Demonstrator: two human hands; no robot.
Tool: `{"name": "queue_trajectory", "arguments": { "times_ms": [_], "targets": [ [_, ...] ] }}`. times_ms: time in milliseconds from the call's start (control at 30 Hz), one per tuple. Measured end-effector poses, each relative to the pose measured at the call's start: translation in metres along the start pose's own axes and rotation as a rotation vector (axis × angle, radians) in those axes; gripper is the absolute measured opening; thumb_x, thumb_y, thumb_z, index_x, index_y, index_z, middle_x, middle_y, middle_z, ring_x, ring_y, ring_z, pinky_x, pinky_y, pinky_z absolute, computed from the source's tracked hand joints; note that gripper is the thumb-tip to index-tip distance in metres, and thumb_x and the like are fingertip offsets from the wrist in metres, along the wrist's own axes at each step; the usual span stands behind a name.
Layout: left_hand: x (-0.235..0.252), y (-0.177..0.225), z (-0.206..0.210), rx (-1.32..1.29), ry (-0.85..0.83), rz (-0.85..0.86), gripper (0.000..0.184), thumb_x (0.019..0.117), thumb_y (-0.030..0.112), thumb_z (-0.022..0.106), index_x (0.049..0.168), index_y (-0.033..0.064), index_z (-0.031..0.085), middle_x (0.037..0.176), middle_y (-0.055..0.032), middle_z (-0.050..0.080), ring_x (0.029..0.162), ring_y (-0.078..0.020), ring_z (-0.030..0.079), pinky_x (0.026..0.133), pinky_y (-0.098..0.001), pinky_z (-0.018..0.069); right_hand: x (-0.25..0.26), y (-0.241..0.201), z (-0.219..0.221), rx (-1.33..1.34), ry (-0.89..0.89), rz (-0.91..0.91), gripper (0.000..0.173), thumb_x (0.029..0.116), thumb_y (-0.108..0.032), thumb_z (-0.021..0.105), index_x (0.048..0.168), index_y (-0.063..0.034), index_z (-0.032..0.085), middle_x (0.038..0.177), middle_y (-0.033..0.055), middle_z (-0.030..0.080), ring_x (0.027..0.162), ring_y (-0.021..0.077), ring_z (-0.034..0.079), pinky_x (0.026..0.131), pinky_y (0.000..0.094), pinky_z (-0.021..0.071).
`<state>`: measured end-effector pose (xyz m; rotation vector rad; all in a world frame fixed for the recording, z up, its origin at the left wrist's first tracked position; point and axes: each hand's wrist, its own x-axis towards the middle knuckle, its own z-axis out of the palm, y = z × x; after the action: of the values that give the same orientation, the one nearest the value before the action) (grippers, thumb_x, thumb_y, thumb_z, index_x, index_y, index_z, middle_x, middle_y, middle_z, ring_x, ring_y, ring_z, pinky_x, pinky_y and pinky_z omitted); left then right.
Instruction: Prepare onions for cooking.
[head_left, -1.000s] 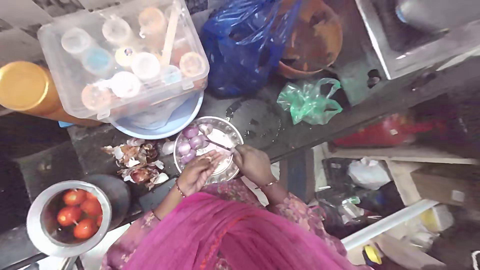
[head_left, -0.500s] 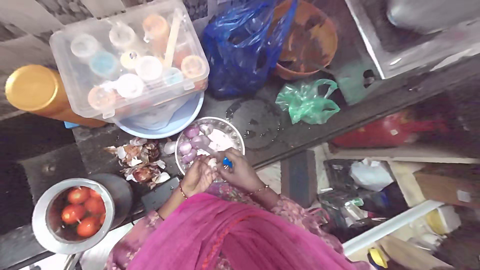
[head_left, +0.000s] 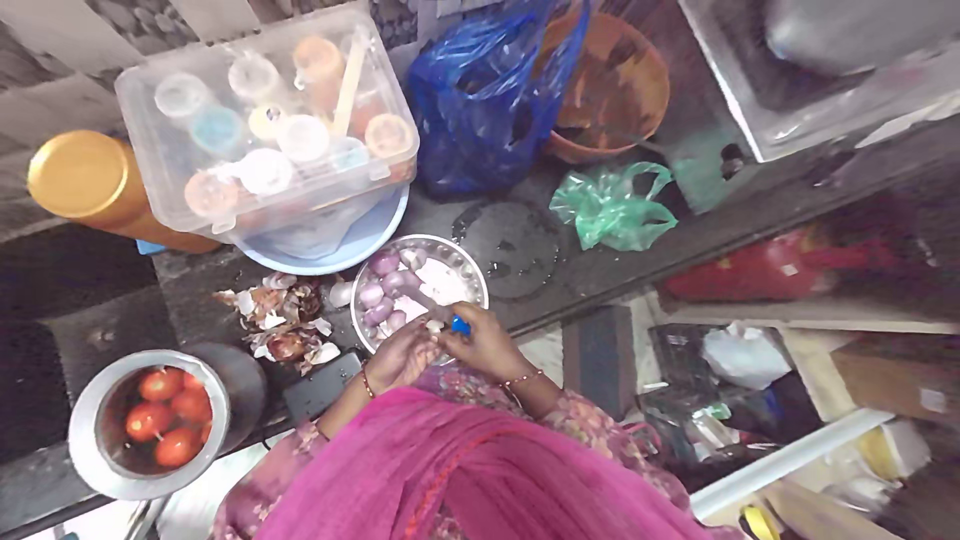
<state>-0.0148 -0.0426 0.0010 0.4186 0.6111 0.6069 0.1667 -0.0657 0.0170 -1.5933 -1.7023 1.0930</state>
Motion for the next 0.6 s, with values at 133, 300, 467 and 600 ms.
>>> {"name": "queue_trajectory", "arguments": {
  "times_ms": [133,300,467,600],
  "targets": [
    [-0.003,0.010,0.012,0.308,0.159,0.013,0.035,0.0946,-0.001,0.047,0.129,-0.0014,0.049,0.100,-0.0018,0.069,0.088,-0.0091,0.069,0.083,-0.0274,0.0587,-0.002,0.003,-0.005,0.002,0.008,0.030,0.029,0.0910,-0.020,0.072,0.109,0.0023,0.072,0.105,0.0167,0.071,0.092,0.0257,0.068,0.085,0.0441,0.0552],
    [-0.001,0.005,0.006,0.355,0.105,0.045,0.044,0.0761,-0.008,0.064,0.117,0.0060,0.052,0.095,0.0023,0.072,0.082,-0.0058,0.070,0.075,-0.0242,0.0594,-0.007,0.007,-0.002,-0.047,0.068,-0.050,0.024,0.0921,-0.021,0.069,0.101,0.0004,0.074,0.100,0.0146,0.072,0.086,0.0236,0.069,0.079,0.0411,0.0569],
    [0.003,0.000,0.007,0.319,0.157,0.084,0.044,0.0797,-0.009,0.064,0.120,0.0030,0.051,0.092,0.0010,0.070,0.074,-0.0050,0.068,0.067,-0.0209,0.0575,-0.007,0.005,-0.009,0.133,-0.036,0.044,0.029,0.0909,-0.018,0.070,0.109,0.0042,0.071,0.104,0.0144,0.069,0.083,0.0138,0.062,0.077,0.0292,0.0531],
    [0.002,0.002,0.005,0.390,0.190,0.065,0.049,0.0752,-0.011,0.068,0.121,0.0007,0.053,0.098,-0.0012,0.070,0.084,-0.0089,0.070,0.079,-0.0266,0.0603,-0.005,0.004,-0.016,0.297,-0.115,0.187,0.026,0.0925,-0.020,0.067,0.109,0.0003,0.069,0.088,0.0043,0.066,0.071,0.0029,0.058,0.068,0.0220,0.0519]
  ]
}}
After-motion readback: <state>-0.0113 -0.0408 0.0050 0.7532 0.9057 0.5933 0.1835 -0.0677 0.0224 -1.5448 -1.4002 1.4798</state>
